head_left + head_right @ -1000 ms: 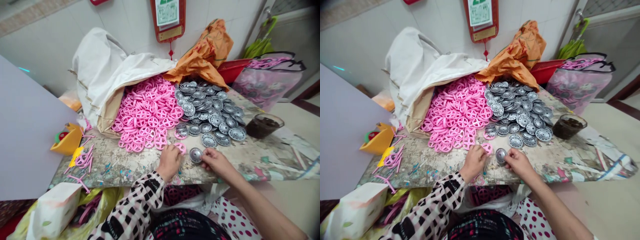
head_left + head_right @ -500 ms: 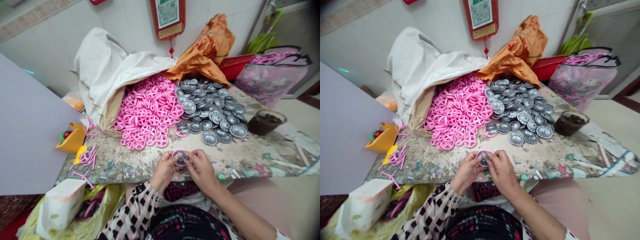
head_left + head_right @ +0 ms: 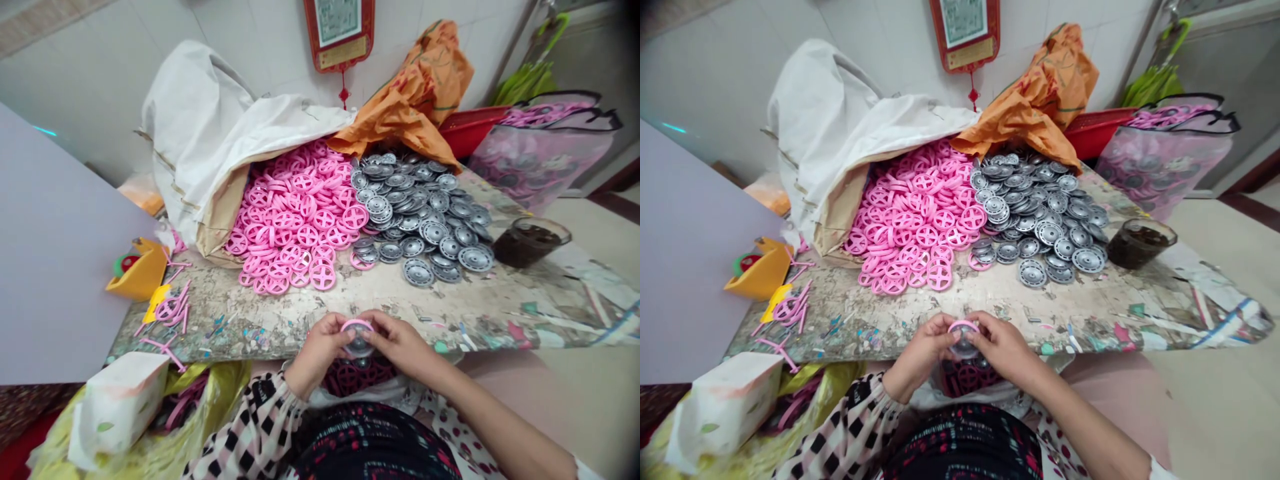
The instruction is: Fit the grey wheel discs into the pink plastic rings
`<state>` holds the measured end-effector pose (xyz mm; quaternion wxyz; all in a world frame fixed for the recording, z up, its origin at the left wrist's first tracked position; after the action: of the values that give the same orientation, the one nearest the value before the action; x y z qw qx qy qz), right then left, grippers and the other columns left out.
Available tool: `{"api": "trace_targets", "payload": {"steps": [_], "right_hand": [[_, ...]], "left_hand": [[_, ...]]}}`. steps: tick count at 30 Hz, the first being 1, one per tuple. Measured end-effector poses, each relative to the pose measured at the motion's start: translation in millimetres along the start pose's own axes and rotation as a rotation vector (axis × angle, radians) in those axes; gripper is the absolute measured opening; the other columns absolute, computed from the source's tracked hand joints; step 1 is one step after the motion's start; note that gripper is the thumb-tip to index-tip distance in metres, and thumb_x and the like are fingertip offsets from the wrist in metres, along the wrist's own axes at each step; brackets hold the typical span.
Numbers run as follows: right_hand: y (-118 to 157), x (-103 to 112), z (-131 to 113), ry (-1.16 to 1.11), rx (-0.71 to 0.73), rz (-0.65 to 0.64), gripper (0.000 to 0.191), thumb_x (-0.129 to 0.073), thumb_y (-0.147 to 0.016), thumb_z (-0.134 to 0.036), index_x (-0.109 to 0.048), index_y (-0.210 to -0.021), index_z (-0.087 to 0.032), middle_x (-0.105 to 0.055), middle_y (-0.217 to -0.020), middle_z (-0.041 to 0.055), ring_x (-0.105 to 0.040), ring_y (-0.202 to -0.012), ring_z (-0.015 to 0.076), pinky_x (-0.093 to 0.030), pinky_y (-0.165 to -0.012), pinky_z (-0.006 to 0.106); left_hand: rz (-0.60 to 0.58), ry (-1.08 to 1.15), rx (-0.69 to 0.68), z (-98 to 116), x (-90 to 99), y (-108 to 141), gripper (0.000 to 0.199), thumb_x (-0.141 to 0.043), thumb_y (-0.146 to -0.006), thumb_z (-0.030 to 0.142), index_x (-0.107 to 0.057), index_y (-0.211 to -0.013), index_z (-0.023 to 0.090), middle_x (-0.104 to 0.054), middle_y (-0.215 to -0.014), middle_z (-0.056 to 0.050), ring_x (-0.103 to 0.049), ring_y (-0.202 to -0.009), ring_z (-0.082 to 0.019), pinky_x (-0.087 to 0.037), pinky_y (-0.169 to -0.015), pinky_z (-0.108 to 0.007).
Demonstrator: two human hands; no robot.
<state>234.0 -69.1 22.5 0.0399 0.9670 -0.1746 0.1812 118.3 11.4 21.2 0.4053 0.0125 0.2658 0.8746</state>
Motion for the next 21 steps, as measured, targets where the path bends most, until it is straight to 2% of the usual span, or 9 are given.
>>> {"api": "trace_targets", "payload": {"steps": [2, 3, 8, 10, 13, 15, 17, 19, 21], "right_hand": [[-7.7, 6.9, -0.6, 0.145, 0.060, -0.052, 0.024, -0.048, -0.088, -0.037, -0.066, -0.096, -0.023, -0.064, -0.087, 0.0031, -0.059, -0.083, 0.0179, -0.045, -0.077, 0.030], [-14.8, 13.6, -0.9, 0.243, 0.074, -0.032, 0.025, -0.046, -0.090, -0.036, -0.067, -0.094, -0.023, -0.063, -0.089, 0.0041, -0.058, -0.085, 0.0181, -0.044, -0.078, 0.030], [-70.4, 42.6, -3.7, 0.738, -0.016, 0.192, 0.030, -0.041, -0.092, -0.030, -0.066, -0.105, -0.023, -0.057, -0.099, 0.0085, -0.054, -0.092, 0.0215, -0.040, -0.077, 0.031], [-90.6, 44.6, -3.2, 0.802, -0.077, 0.239, 0.028, -0.043, -0.090, -0.029, -0.065, -0.106, -0.023, -0.055, -0.103, 0.0107, -0.053, -0.094, 0.0236, -0.039, -0.076, 0.032], [-108.6, 41.2, -0.8, 0.798, -0.091, 0.239, 0.023, -0.045, -0.088, -0.025, -0.067, -0.095, -0.020, -0.055, -0.104, 0.0120, -0.051, -0.097, 0.0252, -0.039, -0.079, 0.034], [-111.0, 43.0, 1.6, 0.607, -0.065, 0.272, 0.017, -0.050, -0.085, -0.025, -0.066, -0.088, -0.020, -0.056, -0.101, 0.0101, -0.050, -0.096, 0.0238, -0.039, -0.081, 0.034], [-106.7, 50.1, 9.1, 0.169, -0.093, 0.334, 0.011, -0.058, -0.079, -0.029, -0.064, -0.081, -0.020, -0.056, -0.092, 0.0066, -0.051, -0.088, 0.0209, -0.041, -0.079, 0.032], [-98.5, 54.7, 17.7, -0.248, -0.158, 0.354, 0.016, -0.060, -0.076, -0.036, -0.059, -0.076, -0.020, -0.055, -0.076, 0.0026, -0.051, -0.073, 0.0174, -0.043, -0.069, 0.030], [-88.3, 55.2, 19.4, -0.405, -0.204, 0.306, 0.021, -0.058, -0.077, -0.041, -0.056, -0.075, -0.020, -0.052, -0.066, -0.0003, -0.048, -0.060, 0.0145, -0.043, -0.058, 0.028]], "left_hand": [[-0.022, -0.189, 0.002, -8.5, 9.5, 6.7, 0.023, -0.070, -0.064, 0.029, -0.055, -0.076, 0.016, -0.058, -0.065, 0.002, -0.052, -0.057, -0.010, -0.040, -0.052, -0.020], [-0.015, -0.307, -0.022, -12.2, 14.6, 10.0, 0.018, -0.068, -0.066, 0.027, -0.056, -0.074, 0.016, -0.057, -0.064, 0.002, -0.050, -0.058, -0.010, -0.039, -0.054, -0.020], [0.012, -0.857, -0.190, -24.7, 23.8, 24.6, 0.003, -0.061, -0.071, 0.020, -0.063, -0.071, 0.018, -0.059, -0.067, 0.001, -0.049, -0.065, -0.013, -0.032, -0.061, -0.023], [-0.022, -0.937, -0.214, -26.7, 20.9, 29.5, 0.008, -0.061, -0.073, 0.021, -0.067, -0.077, 0.020, -0.063, -0.069, -0.001, -0.052, -0.066, -0.015, -0.031, -0.061, -0.024], [-0.082, -0.914, -0.232, -25.0, 16.2, 35.4, 0.016, -0.061, -0.075, 0.024, -0.070, -0.088, 0.023, -0.069, -0.080, -0.003, -0.058, -0.073, -0.018, -0.035, -0.065, -0.025], [-0.086, -0.838, -0.223, -22.1, 15.8, 35.3, 0.018, -0.061, -0.076, 0.027, -0.070, -0.091, 0.024, -0.070, -0.084, -0.004, -0.060, -0.078, -0.018, -0.039, -0.069, -0.026], [-0.027, -0.709, -0.188, -17.8, 19.2, 29.8, 0.017, -0.062, -0.076, 0.029, -0.070, -0.089, 0.022, -0.069, -0.081, -0.004, -0.060, -0.076, -0.017, -0.042, -0.069, -0.025], [0.046, -0.516, -0.093, -14.3, 23.3, 19.8, 0.019, -0.062, -0.075, 0.032, -0.067, -0.087, 0.019, -0.066, -0.069, -0.002, -0.058, -0.063, -0.014, -0.042, -0.060, -0.023], [0.097, -0.294, -0.006, -8.3, 23.2, 8.5, 0.025, -0.062, -0.074, 0.035, -0.063, -0.091, 0.017, -0.061, -0.060, 0.001, -0.053, -0.051, -0.011, -0.040, -0.050, -0.021]]}}
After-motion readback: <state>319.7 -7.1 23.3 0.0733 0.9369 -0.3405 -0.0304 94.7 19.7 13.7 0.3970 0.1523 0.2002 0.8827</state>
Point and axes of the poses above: each hand's wrist, its own y-axis away from the middle knuckle, its own x-axis out of the back of the hand, z = x × y, the point moved 6 cm from there along -y, towards the middle knuckle
